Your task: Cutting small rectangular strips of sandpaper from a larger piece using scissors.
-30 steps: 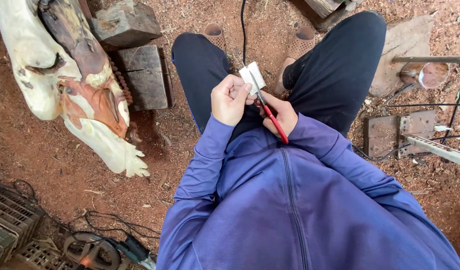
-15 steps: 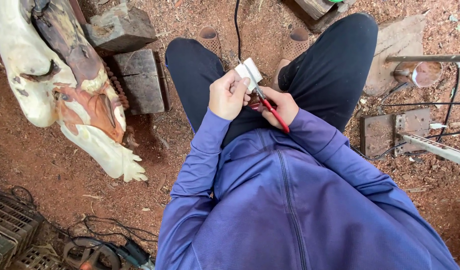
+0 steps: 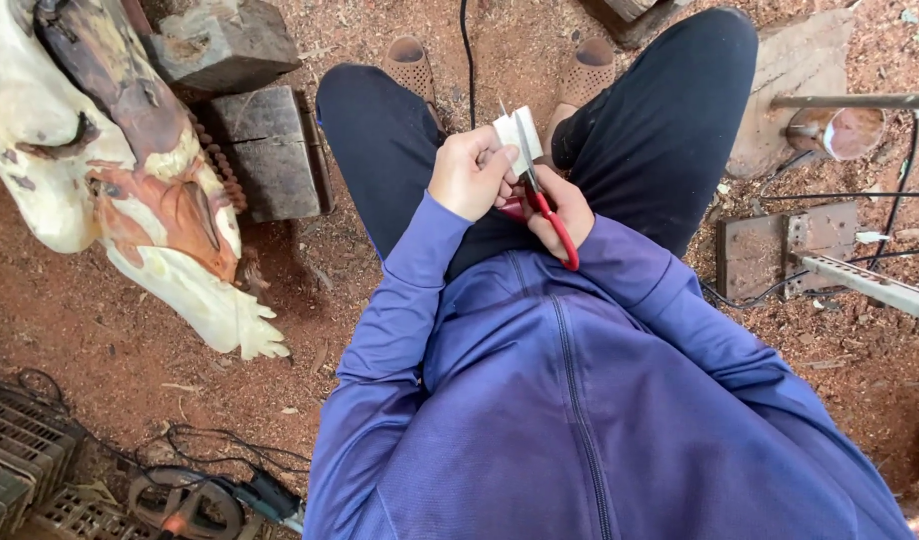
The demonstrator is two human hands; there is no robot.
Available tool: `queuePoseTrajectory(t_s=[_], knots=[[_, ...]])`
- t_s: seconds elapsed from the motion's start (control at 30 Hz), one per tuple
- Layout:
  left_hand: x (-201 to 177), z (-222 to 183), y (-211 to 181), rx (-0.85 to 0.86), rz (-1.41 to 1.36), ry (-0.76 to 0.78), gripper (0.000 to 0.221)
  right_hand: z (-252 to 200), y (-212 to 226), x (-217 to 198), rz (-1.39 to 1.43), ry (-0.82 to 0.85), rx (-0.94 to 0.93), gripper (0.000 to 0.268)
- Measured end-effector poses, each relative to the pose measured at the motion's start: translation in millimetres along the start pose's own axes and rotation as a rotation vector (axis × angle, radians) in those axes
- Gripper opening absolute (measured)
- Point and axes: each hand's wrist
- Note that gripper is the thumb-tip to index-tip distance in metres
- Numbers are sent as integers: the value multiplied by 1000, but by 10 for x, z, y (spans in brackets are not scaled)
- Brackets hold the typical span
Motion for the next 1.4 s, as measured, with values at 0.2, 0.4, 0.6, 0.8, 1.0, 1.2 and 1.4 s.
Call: queuePoseTrajectory(t_s=[0.2,0.4,0.6,0.8,1.0,1.2,1.4], knots=[[-13,86,138,-19,-69,-5,21,-39,-26,28,-74,-56,12,46],[-35,137,244,-27,-149,6,22,-15,58,31,-151,-78,-8,49],[-122,125,320,1,-321,92,22,-53,-4,-1,-243,-123,-26,46],[-127,114,515,16,-471,78,21,28,108,-95,-276,-55,-28,47],[-249,242,425,298,-399,-209,18,56,17,-210,-144,235,144,70],[-133,436,868,518,-51,-195,25,118,-126,-286,298,-58,-92,62],[316,242,958,210,-356,-22,53,126,-164,-166,217,-117,-91,72]])
Point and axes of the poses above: each hand's wrist, its own z-axis towards the middle knuckle, its own x-axis out of the palm, y = z × x, and after that the axes turned 7 degrees about y, right-handed
